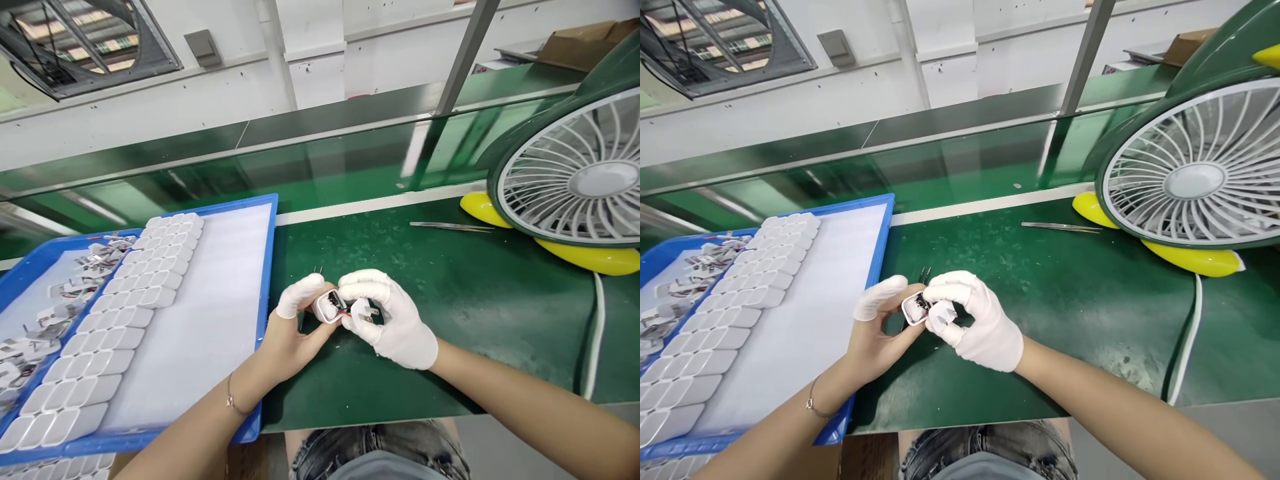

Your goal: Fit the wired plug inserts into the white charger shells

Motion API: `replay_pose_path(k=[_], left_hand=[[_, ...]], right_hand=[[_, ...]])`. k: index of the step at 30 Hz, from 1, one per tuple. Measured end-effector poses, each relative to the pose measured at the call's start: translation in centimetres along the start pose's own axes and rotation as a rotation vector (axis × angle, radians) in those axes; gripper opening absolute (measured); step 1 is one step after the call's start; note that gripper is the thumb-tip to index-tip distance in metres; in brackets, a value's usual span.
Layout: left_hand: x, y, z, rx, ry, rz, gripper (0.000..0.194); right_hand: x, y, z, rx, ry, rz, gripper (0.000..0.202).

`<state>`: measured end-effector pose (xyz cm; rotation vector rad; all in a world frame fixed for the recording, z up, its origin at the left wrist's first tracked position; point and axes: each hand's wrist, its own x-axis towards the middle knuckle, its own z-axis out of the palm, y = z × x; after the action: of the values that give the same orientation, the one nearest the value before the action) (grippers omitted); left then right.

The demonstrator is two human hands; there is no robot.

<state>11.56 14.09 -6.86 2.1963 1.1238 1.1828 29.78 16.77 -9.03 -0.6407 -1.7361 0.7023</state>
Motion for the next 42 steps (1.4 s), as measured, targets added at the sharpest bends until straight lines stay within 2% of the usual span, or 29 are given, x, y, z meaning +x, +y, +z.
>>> replay_pose_path(k=[3,6,10,14,17,22,27,30,36,38,40,42], left_hand=[[0.1,0.2,-0.2,0.074,0.017,0.038,0.045],[0.2,0.5,-0.3,0.08,0.041,0.052,0.037],[0.4,0.9,-0.3,0.083,0.086,-0.087,0.024],[0.6,1.2,-0.3,0.079,0.08,-0.186,0.02],[0.4,1.0,-0.1,0.021,0.092,-0.179,0.023],[0.0,0.7,-0.1,-0.079,0.11,-0.162,0.041],[0.3,0.9,-0.3,0.025,0.068,-0.179,0.026],[0.2,0.8,-0.2,0.004,0.067,-0.174,0.027],[-0.3,0.0,0.2,-0.107,0.086,-0.077,0.063],[-0.3,-0.2,0.2,-0.115,0.085,-0.051,0.067],[-0.2,-0.2,0.2,-0.094,0.09,-0.042,0.061],[0.0,-0.1,0.0,-0.03,0.083,-0.031,0.045]], right_hand=[[0.1,-0.1,0.1,0.079,-0.013,-0.034,0.033],[0.0,-0.3,0.0,0.099,-0.027,-0.05,0.033],[-0.1,-0.5,0.0,0.076,-0.037,-0.027,0.031],[-0.1,-0.5,0.0,0.061,-0.01,-0.048,0.029],[0.0,-0.5,0.0,0.061,-0.022,-0.034,0.03],[0.0,-0.5,-0.1,0.061,-0.024,-0.012,0.029],[0.0,-0.4,-0.2,0.051,-0.035,-0.018,0.03],[0.0,-0.3,-0.2,0.05,-0.041,-0.011,0.03],[0.2,-0.4,-0.2,0.073,-0.022,0.005,0.028],[0.3,-0.4,-0.2,0.073,-0.027,0.003,0.028],[0.2,-0.3,-0.2,0.064,-0.027,0.0,0.028],[0.2,-0.2,-0.2,0.047,-0.022,-0.01,0.028]])
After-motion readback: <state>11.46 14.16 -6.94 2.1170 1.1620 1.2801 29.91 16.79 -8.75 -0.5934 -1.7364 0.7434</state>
